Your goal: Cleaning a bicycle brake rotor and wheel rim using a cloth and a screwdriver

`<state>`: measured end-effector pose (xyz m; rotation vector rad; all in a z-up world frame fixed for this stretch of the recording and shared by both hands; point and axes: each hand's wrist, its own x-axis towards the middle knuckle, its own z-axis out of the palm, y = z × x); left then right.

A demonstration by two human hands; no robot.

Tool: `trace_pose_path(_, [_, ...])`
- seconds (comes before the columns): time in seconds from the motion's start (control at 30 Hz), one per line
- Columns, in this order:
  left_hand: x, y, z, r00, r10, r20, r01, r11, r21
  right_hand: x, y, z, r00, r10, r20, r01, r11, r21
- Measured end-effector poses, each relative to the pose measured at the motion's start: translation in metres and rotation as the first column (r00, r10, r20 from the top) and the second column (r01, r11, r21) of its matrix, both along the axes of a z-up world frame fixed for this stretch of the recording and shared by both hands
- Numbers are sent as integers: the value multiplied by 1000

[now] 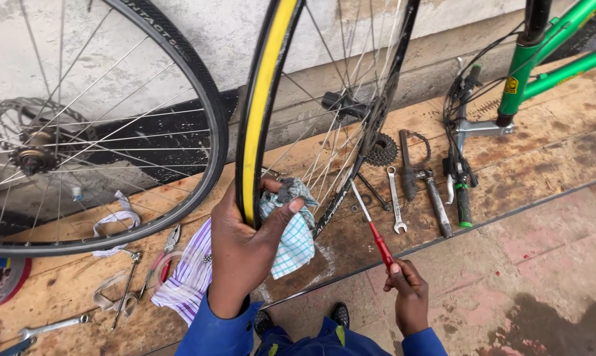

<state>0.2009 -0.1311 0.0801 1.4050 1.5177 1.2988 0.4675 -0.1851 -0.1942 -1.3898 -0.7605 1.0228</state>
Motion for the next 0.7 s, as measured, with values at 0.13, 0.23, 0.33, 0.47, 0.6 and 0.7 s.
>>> trace_pose_path(0.13, [4, 0, 0, 1000, 10, -7, -10, 999, 41, 16, -2, -10, 989, -111, -96, 103, 991, -87])
trace_pose_path(0.23, [7, 0, 1, 1000, 10, -8, -9, 998, 55, 22, 5, -12, 961, -245, -132, 220, 959, -179])
trace_pose_path(0.33, [11, 0, 1, 999, 25, -24, -23, 995, 101, 29, 28, -21, 945, -316, -85, 302, 943, -140])
trace_pose_path(0.47, [16, -3, 2, 997, 82, 3, -82, 996, 22, 40, 71, -37, 900, -413, 142, 431, 891, -143])
trace_pose_path(0.6, [19, -4, 3, 995, 100, 6, -100, 995, 3, 42, 97, -53, 729, -315, 608, 482, 867, -129])
trace_pose_path(0.7, [18, -4, 0, 996, 89, 20, -89, 996, -1, 34, 100, -35, 640, -176, 748, 438, 883, -167])
